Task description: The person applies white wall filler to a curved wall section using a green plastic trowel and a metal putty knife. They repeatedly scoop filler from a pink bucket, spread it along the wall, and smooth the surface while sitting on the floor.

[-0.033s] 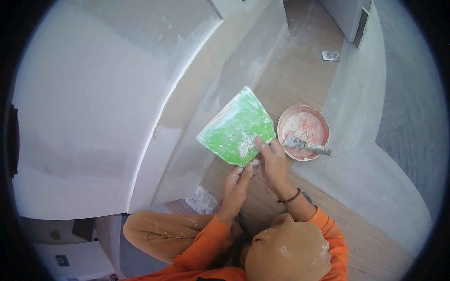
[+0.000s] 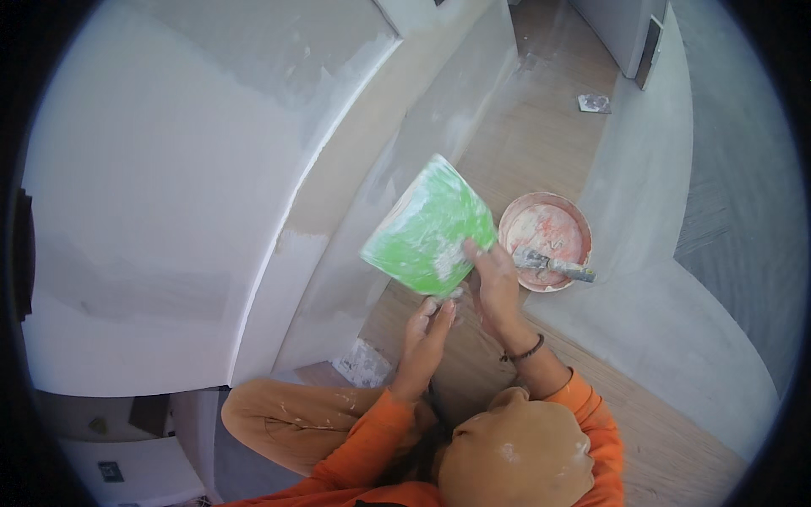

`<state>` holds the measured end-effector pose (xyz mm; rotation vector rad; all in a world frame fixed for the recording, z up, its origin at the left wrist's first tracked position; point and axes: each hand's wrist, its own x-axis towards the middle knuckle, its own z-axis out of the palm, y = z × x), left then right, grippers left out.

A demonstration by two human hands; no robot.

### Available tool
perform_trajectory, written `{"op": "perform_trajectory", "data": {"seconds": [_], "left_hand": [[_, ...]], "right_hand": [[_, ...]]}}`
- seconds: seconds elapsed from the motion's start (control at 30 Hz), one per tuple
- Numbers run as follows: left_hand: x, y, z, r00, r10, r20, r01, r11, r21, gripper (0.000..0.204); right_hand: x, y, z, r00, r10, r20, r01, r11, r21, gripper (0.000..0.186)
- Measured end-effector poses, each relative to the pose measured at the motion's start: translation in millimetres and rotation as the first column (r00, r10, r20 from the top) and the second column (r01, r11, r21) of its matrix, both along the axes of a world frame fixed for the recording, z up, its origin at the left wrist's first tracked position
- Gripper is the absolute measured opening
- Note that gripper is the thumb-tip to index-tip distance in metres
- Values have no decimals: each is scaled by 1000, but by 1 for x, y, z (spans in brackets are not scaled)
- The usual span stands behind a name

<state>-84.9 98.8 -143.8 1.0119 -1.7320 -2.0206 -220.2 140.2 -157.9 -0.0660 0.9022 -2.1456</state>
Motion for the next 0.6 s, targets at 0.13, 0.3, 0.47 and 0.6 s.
{"op": "perform_trajectory", "data": {"seconds": [0.13,0.3,0.47,0.6], "left_hand": [[13,7,20,987,-108,116,108,994,3,36],[40,23,4,954,-283,94,280,959,46,37],[45,35,-9,901,-407,147,418,907,-56,40],[52,34,-14,875,-448,182,476,865,-161,41]], "right_hand": [[-90,-19,8,849,-68,-524,198,961,196,40],[-187,-62,83,646,32,-762,228,945,233,39],[-173,-92,113,532,203,-822,112,945,306,38],[-132,-98,126,471,338,-815,31,917,399,39]]}}
